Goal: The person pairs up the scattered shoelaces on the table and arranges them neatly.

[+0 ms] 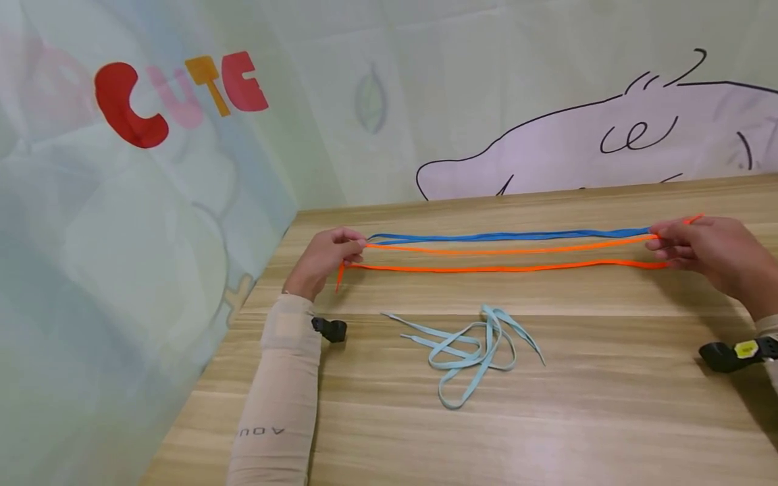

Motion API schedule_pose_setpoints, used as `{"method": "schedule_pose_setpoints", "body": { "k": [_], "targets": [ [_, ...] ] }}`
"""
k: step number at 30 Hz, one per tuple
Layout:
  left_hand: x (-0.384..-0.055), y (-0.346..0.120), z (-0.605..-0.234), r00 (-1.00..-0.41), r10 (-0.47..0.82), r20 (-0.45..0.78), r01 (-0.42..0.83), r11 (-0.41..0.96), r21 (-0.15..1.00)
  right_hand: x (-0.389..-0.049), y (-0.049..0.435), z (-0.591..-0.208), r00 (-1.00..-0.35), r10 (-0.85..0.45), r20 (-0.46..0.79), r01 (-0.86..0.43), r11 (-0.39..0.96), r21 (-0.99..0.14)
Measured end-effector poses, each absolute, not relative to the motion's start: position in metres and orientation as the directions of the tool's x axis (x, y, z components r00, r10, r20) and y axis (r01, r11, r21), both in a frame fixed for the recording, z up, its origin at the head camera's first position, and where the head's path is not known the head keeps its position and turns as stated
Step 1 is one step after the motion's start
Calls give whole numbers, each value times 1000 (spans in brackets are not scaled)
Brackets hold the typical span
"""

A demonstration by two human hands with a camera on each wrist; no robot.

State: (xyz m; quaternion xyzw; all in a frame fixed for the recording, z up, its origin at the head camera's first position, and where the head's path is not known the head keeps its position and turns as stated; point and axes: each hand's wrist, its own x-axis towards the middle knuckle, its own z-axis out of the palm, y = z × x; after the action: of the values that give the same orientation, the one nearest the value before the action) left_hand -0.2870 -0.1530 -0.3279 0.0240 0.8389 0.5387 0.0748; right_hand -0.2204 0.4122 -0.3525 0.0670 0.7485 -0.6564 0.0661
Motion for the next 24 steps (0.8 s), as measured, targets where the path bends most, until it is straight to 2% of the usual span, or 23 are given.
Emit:
{"method": "schedule_pose_setpoints", "body": {
  "k": [4, 15, 24],
  "targets": [
    [-288, -151, -327, -989, 110, -101, -46, 419, 907, -221, 418, -355, -983, 21, -185, 185, 226, -957],
    [-289, -153, -331, -991, 74, -113, -69, 442, 895, -221, 424, -359, -975, -9, -221, 212, 245, -946],
    [-289, -162, -336, -987, 75, -140, -95, 429, 898, -222, 422, -362, -978, 13, -208, 199, 356, -913]
  ]
}}
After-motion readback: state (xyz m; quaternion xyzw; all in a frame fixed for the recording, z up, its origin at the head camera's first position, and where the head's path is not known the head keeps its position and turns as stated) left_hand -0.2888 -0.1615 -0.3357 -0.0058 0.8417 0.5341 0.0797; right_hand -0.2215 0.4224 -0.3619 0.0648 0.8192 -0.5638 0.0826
